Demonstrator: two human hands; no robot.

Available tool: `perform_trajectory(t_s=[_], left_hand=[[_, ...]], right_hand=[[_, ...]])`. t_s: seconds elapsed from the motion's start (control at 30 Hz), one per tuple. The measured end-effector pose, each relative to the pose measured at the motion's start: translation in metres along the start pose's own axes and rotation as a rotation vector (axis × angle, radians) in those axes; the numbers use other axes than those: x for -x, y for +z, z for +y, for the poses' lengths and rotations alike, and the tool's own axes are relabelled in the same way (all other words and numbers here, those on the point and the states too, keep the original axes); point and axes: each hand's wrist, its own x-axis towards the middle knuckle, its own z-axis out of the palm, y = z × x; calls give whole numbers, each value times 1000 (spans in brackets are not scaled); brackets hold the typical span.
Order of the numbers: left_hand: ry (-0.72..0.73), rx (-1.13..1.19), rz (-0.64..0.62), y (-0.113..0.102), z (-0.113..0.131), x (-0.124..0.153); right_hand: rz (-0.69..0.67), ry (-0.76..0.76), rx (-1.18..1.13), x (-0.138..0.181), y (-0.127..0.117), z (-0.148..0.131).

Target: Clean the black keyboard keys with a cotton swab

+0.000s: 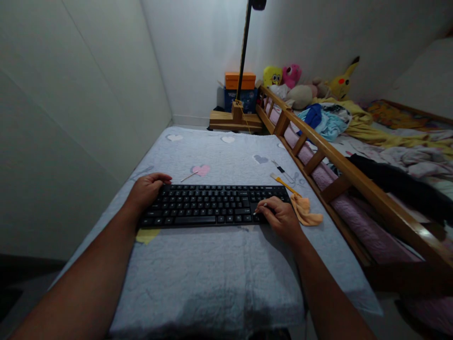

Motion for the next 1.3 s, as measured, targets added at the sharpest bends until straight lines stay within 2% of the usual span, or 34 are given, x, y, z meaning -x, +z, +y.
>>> perform_trajectory(t_s=[0.17, 0.53, 1.1, 1.3], left_hand=[[4, -13, -6, 0, -1, -1], [34, -33, 1, 0, -1, 0], [66, -62, 8, 0, -2, -1], [52, -50, 12, 0, -1, -1]], right_hand=[[16, 28, 3, 3, -4, 4], [6, -48, 0, 0, 3, -5], [-57, -124, 24, 9, -3, -9], [-10, -149, 27, 7, 1, -9]])
